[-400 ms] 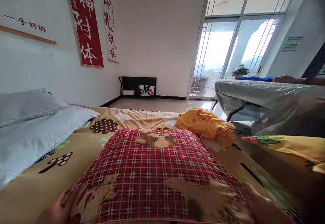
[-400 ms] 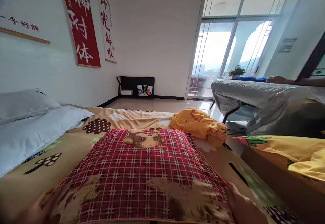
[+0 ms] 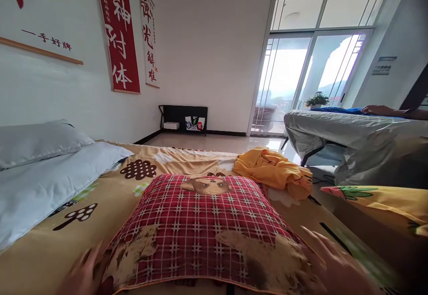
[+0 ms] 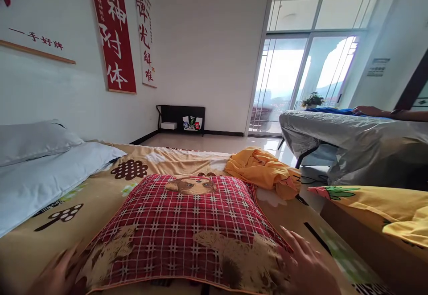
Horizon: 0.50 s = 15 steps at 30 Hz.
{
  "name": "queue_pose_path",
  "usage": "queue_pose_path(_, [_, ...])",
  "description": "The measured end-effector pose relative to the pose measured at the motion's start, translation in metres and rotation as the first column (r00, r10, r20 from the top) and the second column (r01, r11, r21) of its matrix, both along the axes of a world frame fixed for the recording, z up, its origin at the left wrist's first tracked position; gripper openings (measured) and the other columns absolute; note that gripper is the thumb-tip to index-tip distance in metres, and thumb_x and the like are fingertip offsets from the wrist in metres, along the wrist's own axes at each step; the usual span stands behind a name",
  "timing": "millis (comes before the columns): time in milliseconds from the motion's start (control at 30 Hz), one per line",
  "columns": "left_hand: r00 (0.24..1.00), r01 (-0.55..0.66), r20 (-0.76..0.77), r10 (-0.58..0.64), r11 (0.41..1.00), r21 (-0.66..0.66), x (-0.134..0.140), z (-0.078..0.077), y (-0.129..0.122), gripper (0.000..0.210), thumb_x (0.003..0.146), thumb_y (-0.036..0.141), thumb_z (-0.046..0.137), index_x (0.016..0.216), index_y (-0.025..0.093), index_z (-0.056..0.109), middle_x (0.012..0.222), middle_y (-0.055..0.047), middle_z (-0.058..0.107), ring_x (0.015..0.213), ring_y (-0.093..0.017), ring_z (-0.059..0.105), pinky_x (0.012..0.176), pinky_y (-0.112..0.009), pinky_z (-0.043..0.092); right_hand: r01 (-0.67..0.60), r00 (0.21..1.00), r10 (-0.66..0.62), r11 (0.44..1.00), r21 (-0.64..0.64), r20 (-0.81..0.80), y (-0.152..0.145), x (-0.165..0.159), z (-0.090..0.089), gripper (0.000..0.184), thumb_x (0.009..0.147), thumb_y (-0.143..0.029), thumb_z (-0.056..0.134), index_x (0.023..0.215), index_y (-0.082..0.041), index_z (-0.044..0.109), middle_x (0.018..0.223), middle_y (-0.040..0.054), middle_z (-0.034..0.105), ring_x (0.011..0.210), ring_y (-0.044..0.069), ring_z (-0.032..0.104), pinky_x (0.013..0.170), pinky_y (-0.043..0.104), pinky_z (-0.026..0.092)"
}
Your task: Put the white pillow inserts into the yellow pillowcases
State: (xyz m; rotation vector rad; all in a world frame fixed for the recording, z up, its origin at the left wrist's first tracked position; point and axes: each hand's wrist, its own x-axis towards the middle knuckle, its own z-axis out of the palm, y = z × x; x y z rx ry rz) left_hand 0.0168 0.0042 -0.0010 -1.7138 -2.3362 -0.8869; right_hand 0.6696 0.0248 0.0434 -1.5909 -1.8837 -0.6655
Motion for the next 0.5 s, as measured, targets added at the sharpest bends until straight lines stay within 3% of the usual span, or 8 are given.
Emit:
queue_pose_path(100, [0.969,0.202,-0.182,-0.167,0.96,0.194,0.021,0.004,0.0,0.055,0.086,0.04,0.042,0.139,0.027,0.046,0.133,-0.007,0.059,0.117,-0.028,0.059,0.099,-0.042,0.048,-0.159,0.976,0.181,0.973,-0.167,0.121,-0.014,-0.056,0.008,0.069,0.08,-0.046,0.056,0.145,-0.029,0.04,0.142,0.0079,0.049,0.125,0.03,0.051,0.098,0.04,0.044])
queue_pose_path(167, [0.884,0.409,-0.324,-0.337,0.893,0.189,0.041,0.005,-0.001,0.063,0.086,0.04,0.047,0.146,0.034,0.033,0.142,-0.002,0.051,0.126,-0.026,0.053,0.106,-0.04,0.043,-0.228,0.941,0.283,0.935,-0.27,0.186,-0.023,-0.092,0.0,0.082,0.075,-0.037,0.059,0.15,-0.031,0.027,0.153,0.0074,0.033,0.137,0.032,0.035,0.104,0.043,0.036])
queue_pose_path(233, [0.794,0.527,-0.415,-0.443,0.843,0.108,0.06,0.003,-0.003,0.073,0.085,0.04,0.052,0.15,0.038,0.02,0.146,0.0,0.047,0.129,-0.026,0.05,0.106,-0.041,0.044,-0.206,0.945,0.264,0.94,-0.271,0.195,-0.025,-0.115,-0.014,0.089,0.07,-0.022,0.054,0.152,-0.031,0.02,0.157,0.0076,0.023,0.141,0.032,0.027,0.107,0.046,0.03])
queue_pose_path(367, [0.781,0.528,-0.423,-0.46,0.848,0.053,0.073,-0.013,0.0,0.082,0.086,0.036,0.053,0.152,0.036,0.006,0.15,-0.004,0.04,0.133,-0.028,0.045,0.104,-0.046,0.045,-0.109,0.976,0.131,0.985,-0.133,0.171,-0.008,-0.112,-0.03,0.094,0.068,-0.008,0.043,0.153,-0.033,0.011,0.155,0.0072,0.03,0.138,0.03,0.034,0.106,0.047,0.025])
queue_pose_path(500, [0.832,0.529,-0.246,-0.497,0.845,0.08,0.067,-0.031,0.0,0.081,0.084,0.034,0.057,0.15,0.043,0.011,0.151,0.0,0.038,0.137,-0.031,0.037,0.108,-0.057,0.037,-0.015,0.998,0.019,0.998,-0.067,0.063,0.015,-0.082,-0.023,0.098,0.068,-0.003,0.038,0.153,-0.025,-0.005,0.147,0.0144,0.041,0.13,0.03,0.045,0.098,0.043,0.035])
